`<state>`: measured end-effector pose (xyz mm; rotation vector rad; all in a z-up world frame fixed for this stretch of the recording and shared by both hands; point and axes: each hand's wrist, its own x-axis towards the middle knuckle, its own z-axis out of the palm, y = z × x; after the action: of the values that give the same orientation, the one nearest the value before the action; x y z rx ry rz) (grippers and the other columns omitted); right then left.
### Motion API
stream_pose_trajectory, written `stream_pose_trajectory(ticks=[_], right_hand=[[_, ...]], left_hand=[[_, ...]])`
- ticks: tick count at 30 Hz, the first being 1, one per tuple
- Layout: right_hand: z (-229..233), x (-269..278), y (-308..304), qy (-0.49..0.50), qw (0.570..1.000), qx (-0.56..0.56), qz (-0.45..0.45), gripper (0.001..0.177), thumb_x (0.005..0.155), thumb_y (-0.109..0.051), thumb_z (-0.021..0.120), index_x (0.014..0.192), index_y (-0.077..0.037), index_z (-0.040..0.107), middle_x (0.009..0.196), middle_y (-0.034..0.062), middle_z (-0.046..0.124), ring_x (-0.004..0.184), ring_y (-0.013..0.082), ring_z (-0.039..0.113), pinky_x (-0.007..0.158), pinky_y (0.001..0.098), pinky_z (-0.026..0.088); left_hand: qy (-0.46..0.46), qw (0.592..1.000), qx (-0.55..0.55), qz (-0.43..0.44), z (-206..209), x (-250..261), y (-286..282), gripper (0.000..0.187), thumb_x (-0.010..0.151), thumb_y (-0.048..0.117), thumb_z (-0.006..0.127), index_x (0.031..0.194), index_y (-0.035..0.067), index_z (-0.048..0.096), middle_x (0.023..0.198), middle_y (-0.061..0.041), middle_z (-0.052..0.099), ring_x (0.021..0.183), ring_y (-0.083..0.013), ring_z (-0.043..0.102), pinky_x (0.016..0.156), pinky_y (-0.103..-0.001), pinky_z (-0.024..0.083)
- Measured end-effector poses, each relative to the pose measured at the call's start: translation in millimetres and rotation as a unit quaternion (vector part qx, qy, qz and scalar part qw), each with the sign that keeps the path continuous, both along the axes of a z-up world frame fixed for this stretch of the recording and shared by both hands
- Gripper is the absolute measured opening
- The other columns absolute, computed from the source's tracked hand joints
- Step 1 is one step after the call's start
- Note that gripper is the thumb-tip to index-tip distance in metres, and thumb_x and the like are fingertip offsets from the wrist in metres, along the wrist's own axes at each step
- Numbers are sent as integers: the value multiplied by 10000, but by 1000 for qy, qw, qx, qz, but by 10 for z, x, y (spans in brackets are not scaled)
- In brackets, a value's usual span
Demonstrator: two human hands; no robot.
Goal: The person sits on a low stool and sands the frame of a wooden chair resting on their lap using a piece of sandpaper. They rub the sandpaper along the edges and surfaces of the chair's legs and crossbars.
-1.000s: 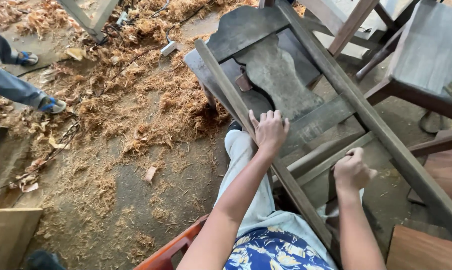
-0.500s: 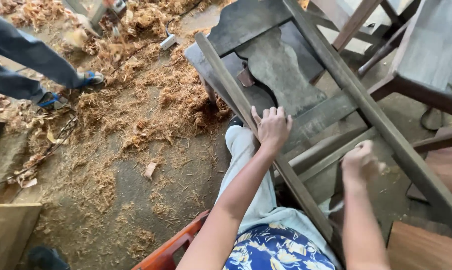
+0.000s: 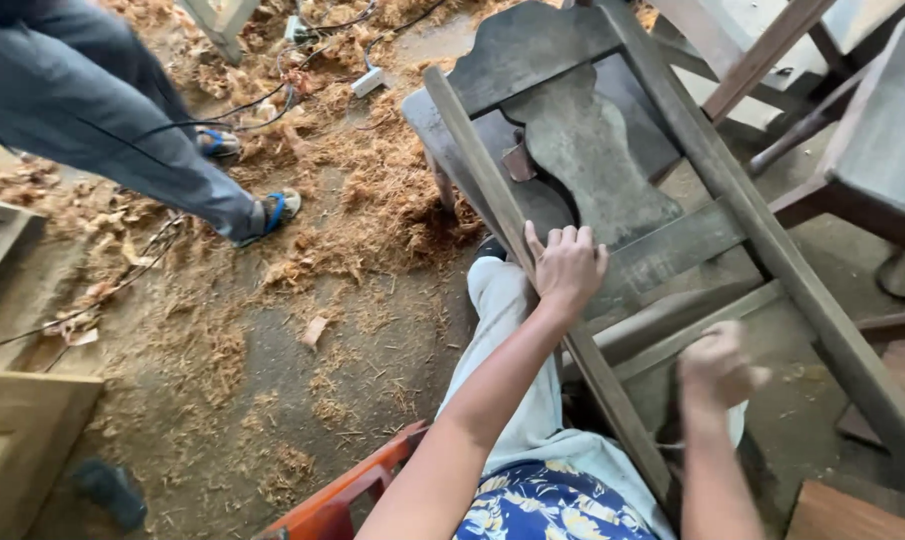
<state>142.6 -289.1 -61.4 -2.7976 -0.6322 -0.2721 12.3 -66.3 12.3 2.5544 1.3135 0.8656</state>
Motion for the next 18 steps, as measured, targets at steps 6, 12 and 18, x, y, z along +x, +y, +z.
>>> stream_pose_trajectory(ticks=[6,12,18], right_hand=[[-62,255,-64,-69,997,-12,19,118,996,-154,537,1022,-197,643,851,139,717,724,418,695,747,534,415],[-57,-583,-110,-132,982,-98,94,163,966,-242,517,947,-346,641,544,50,601,514,298,614,653,444,446],[158,358,103,27,998,-52,-18,241,1034,-199,439,1082,-227,674,767,175,751,724,432,724,845,519,378]], left_hand=[[11,1000,-18,6,171,-55,2,242,883,381,601,873,158,694,870,-49,699,906,-255,645,1211,-651,169],[38,998,-50,-2,127,60,34,261,907,373,575,923,147,704,937,-66,694,930,-269,647,1211,-656,151],[31,999,-39,-2,107,9,-12,255,885,384,595,900,153,701,906,-70,695,935,-273,648,1219,-657,140]])
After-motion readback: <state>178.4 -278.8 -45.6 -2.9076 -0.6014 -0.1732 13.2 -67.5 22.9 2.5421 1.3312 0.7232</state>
